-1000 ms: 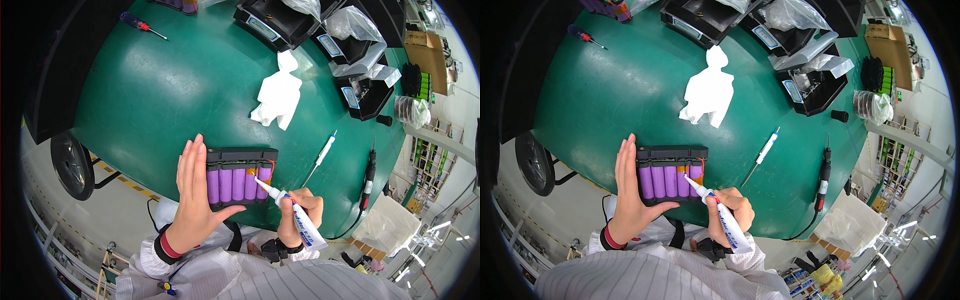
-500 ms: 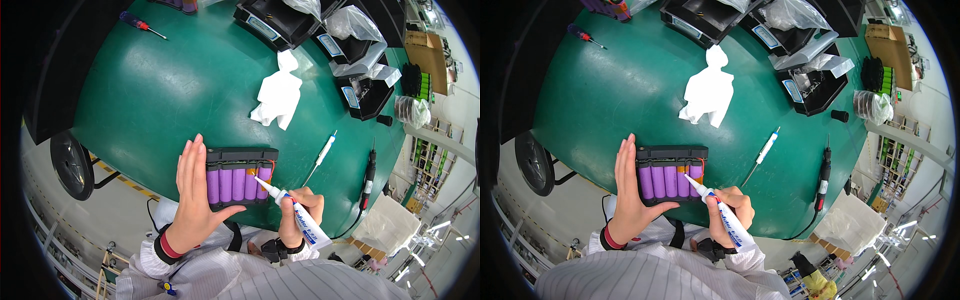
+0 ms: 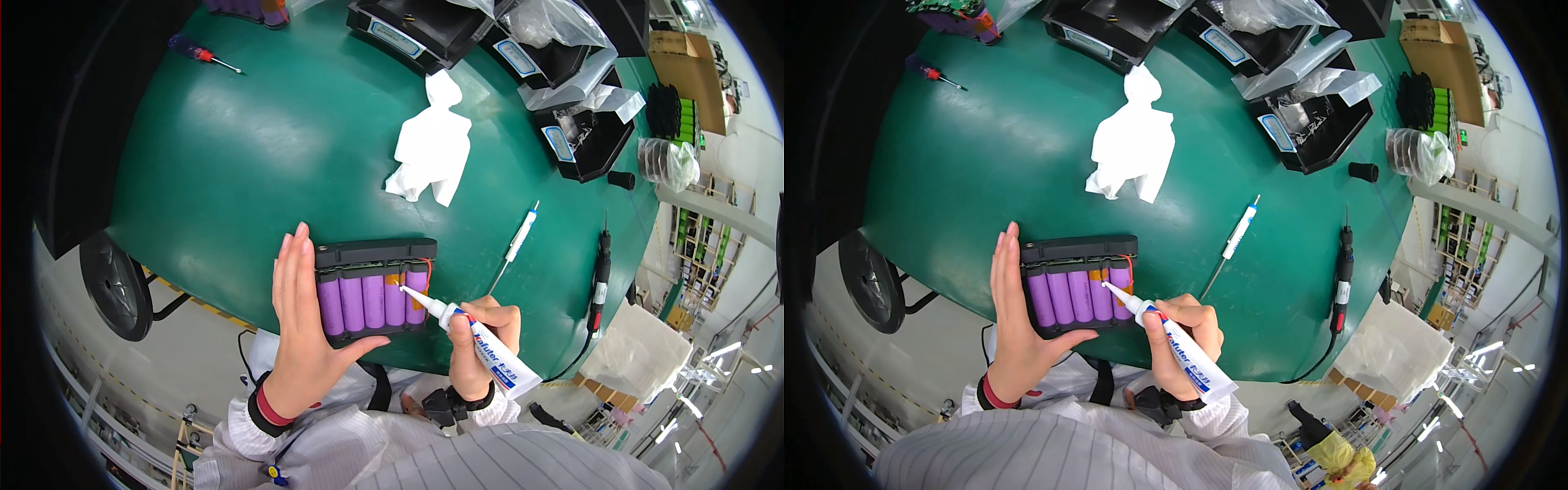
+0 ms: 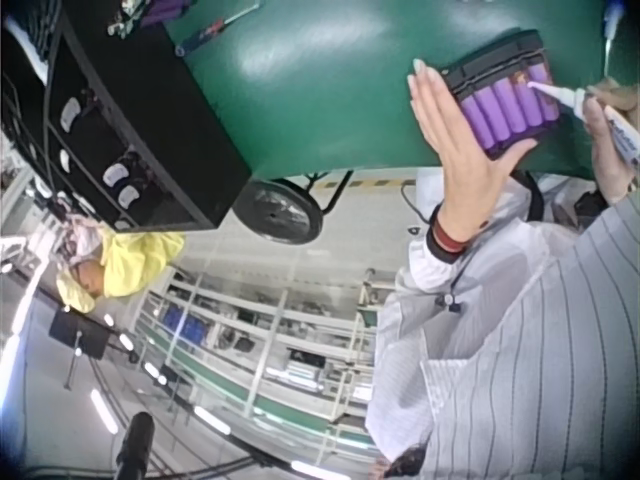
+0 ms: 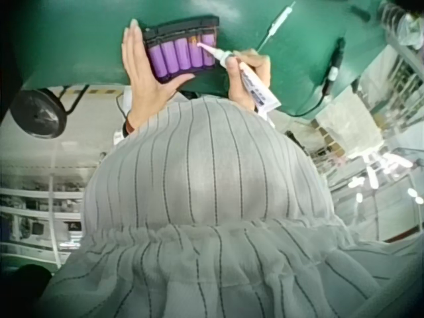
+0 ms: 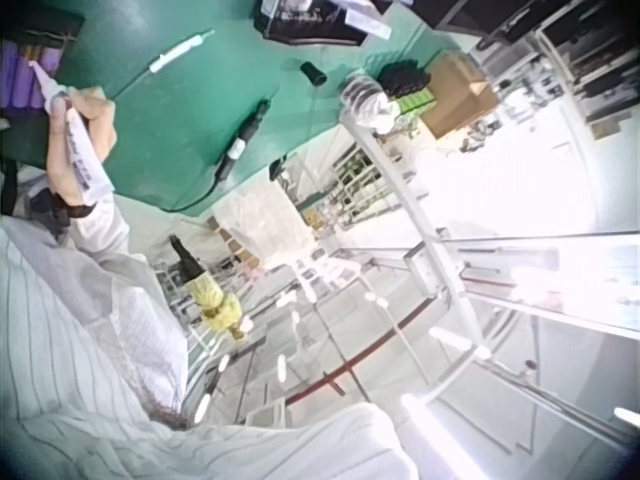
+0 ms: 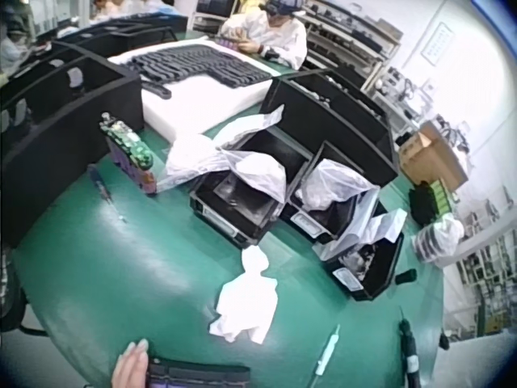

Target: The person cleans the surface of a black battery pack housing using a small tool and a tissue. They then apply a white adhesive from a tube onto the purple cylindrical cells inside the housing.

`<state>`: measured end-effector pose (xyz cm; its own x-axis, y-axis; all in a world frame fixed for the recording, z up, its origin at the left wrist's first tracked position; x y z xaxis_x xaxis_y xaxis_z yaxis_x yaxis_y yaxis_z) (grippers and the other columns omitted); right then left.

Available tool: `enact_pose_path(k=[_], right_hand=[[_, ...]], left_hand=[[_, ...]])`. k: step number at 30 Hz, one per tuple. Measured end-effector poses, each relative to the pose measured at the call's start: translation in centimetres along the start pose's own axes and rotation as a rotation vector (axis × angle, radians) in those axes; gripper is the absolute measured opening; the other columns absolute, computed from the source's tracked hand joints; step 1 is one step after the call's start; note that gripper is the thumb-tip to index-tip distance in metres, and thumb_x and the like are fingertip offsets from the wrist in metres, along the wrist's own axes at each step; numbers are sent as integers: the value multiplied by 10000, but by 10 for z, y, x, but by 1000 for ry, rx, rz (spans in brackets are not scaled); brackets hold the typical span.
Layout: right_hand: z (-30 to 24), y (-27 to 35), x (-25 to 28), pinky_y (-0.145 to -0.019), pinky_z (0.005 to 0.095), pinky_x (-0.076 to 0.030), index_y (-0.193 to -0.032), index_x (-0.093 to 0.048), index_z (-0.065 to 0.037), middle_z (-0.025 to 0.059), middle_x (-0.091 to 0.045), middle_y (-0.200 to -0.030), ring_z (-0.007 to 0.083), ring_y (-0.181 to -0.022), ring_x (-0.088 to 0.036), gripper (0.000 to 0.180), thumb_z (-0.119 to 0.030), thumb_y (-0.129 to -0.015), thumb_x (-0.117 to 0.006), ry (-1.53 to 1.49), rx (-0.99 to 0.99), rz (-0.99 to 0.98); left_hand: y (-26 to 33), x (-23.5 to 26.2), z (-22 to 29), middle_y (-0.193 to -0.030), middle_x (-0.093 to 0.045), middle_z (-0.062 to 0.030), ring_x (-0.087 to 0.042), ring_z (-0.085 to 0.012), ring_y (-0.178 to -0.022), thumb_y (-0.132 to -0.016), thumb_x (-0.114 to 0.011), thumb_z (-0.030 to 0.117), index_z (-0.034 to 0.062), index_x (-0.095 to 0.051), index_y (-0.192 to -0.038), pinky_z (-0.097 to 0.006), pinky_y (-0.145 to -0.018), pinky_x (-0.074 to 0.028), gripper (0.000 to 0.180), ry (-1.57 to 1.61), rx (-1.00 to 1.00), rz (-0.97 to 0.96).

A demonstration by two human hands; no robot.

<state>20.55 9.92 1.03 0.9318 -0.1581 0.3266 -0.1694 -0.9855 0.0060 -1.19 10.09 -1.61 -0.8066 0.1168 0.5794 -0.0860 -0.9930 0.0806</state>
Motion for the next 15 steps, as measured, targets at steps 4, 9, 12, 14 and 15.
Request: enact_pose_path(k=[4, 9, 12, 14, 15], right_hand=[[0, -2, -1, -618, 262, -487, -1007, -568, -1, 137, -694, -803, 150, -662, -634, 231, -6, -904, -775, 31, -9, -35], [6, 3, 3, -621, 260, -490, -1042, -582, 3, 135, -698, -800, 150, -671, -640, 236, -9, -906, -774, -30, -33, 10], [5, 3, 6, -615, 259, -485, -1086, -599, -1, 123, -704, -802, 141, -666, -630, 266, -8, -895, -784, -71, -118, 86], [1, -1, 3, -620, 257, -488, -1103, -606, -9, 113, -710, -824, 135, -675, -633, 291, 3, -880, -792, -13, -32, -20], [0, -2, 1, -622, 255, -489, -1112, -609, -13, 108, -714, -835, 132, -679, -634, 304, 8, -873, -796, 17, 13, -72]], left_hand=[[1, 0, -2, -1674, -187, -268, -186, -469, -1547, -585, -980, 340, -26, -139, -1613, -572, -1234, -216, 1377, -18, 12, 8], [1, -1, -2, -1678, -187, -258, -183, -464, -1550, -588, -977, 341, -20, -140, -1615, -571, -1236, -213, 1374, -19, 5, 3], [-1, -1, 1, -1670, -180, -273, -189, -480, -1539, -613, -969, 320, -22, -120, -1618, -576, -1232, -208, 1359, -12, 3, -12], [0, 1, 3, -1667, -176, -281, -192, -488, -1533, -624, -966, 308, -24, -111, -1619, -577, -1230, -207, 1353, -10, 7, -14], [0, 1, 2, -1667, -176, -281, -192, -489, -1533, -623, -966, 306, -24, -111, -1619, -576, -1230, -208, 1353, -7, 6, -11]])
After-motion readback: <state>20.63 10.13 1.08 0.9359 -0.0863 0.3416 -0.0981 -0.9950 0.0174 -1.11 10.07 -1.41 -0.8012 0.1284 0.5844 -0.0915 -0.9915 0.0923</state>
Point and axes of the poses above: each hand's wrist, its own y-axis away from the middle knuckle, its own x-axis out of the back of the hand, z = x × y, the point moved 10 cm from there along -y, towards the middle knuckle
